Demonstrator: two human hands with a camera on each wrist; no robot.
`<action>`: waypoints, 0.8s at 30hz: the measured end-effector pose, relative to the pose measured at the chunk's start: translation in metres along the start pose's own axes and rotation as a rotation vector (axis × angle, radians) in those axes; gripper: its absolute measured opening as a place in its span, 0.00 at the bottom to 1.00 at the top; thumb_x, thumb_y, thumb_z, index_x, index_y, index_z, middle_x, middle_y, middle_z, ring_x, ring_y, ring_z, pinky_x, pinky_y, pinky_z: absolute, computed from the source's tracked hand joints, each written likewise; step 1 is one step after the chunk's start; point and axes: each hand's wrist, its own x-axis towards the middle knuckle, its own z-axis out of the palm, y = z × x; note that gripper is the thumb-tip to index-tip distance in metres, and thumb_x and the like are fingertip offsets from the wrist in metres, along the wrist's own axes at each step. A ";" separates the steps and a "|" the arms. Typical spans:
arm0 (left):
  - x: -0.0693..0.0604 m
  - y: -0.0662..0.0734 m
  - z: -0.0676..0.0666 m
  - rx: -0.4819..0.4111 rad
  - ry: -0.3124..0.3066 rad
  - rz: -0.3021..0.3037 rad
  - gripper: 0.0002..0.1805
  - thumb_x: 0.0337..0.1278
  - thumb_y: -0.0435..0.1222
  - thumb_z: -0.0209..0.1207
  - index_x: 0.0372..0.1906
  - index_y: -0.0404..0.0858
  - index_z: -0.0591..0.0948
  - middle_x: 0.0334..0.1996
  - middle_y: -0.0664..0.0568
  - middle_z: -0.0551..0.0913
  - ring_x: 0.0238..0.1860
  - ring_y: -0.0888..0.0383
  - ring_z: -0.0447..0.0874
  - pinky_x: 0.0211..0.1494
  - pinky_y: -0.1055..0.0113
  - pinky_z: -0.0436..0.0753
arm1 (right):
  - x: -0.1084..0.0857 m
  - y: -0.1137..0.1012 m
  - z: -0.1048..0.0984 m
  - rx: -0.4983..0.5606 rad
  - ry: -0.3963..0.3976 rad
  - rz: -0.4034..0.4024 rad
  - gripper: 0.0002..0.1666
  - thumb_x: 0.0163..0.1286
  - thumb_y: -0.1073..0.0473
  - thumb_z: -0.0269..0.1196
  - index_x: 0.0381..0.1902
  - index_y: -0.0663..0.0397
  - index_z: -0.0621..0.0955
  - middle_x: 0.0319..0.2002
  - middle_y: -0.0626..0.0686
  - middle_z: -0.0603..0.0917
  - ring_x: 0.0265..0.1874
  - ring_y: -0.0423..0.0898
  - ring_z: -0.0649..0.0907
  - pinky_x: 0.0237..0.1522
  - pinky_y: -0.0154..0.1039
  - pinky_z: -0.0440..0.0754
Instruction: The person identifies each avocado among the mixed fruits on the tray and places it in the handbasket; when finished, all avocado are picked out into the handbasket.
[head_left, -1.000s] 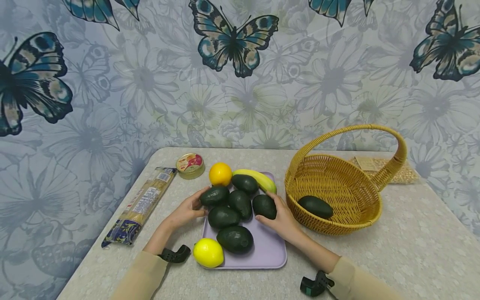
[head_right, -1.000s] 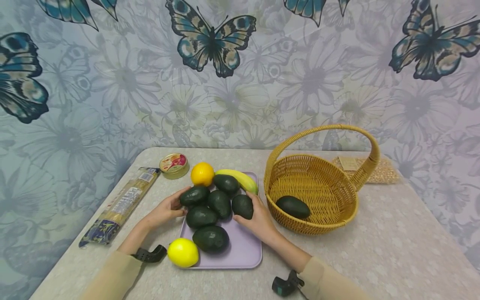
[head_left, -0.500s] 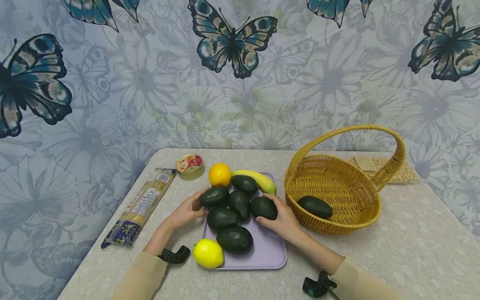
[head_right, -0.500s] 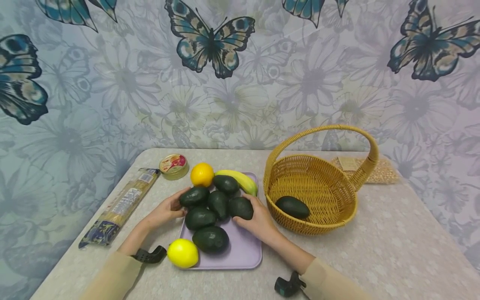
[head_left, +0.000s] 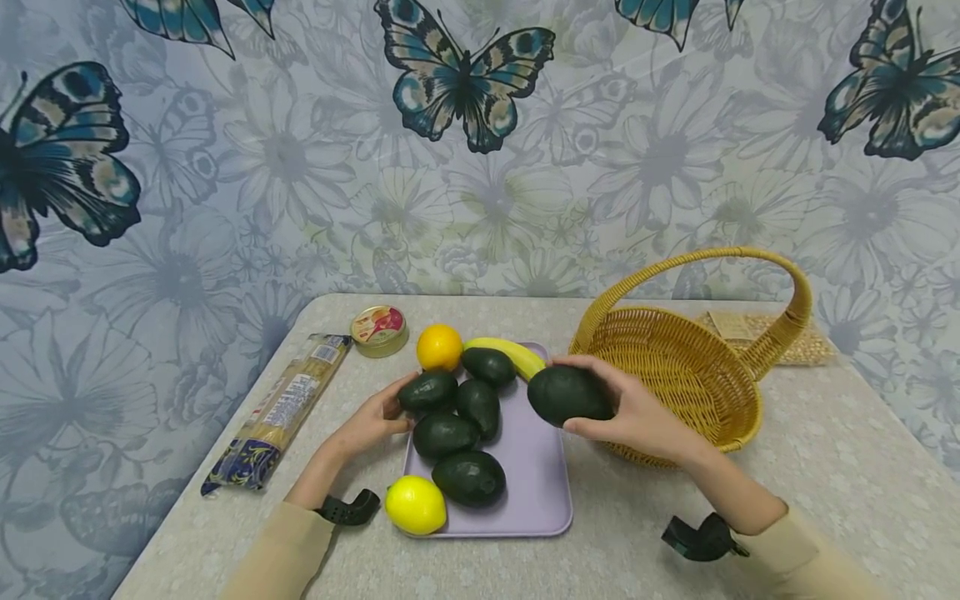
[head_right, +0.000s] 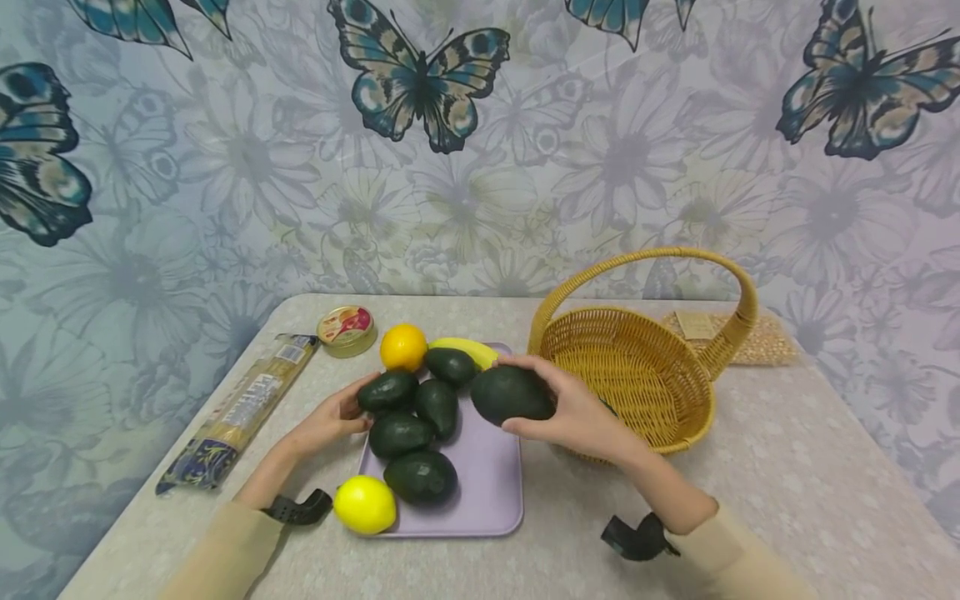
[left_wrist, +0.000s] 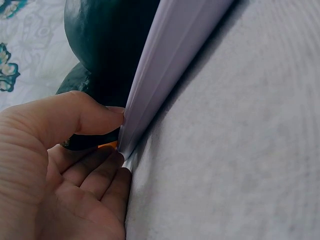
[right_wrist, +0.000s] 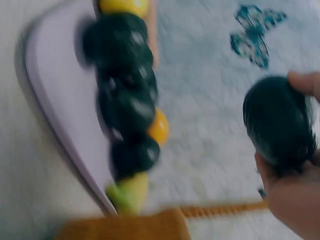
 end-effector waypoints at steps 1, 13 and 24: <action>0.000 0.000 0.000 0.000 0.000 -0.002 0.43 0.51 0.21 0.55 0.73 0.33 0.51 0.72 0.40 0.51 0.70 0.42 0.51 0.69 0.47 0.53 | -0.002 -0.001 -0.008 0.004 -0.009 -0.015 0.38 0.57 0.66 0.68 0.65 0.53 0.68 0.63 0.55 0.70 0.58 0.47 0.73 0.54 0.38 0.75; 0.000 -0.001 -0.001 -0.008 0.007 -0.005 0.43 0.51 0.21 0.55 0.73 0.34 0.51 0.72 0.40 0.52 0.70 0.42 0.51 0.68 0.46 0.55 | -0.026 0.020 -0.071 0.013 0.041 0.118 0.36 0.61 0.69 0.63 0.67 0.55 0.66 0.61 0.54 0.70 0.53 0.45 0.77 0.48 0.35 0.79; 0.000 -0.001 0.000 0.001 0.004 -0.004 0.43 0.51 0.21 0.56 0.73 0.33 0.51 0.72 0.41 0.52 0.70 0.43 0.52 0.68 0.47 0.55 | -0.036 0.060 -0.090 -0.083 0.113 0.298 0.37 0.64 0.59 0.64 0.69 0.54 0.64 0.61 0.56 0.70 0.51 0.42 0.76 0.47 0.33 0.77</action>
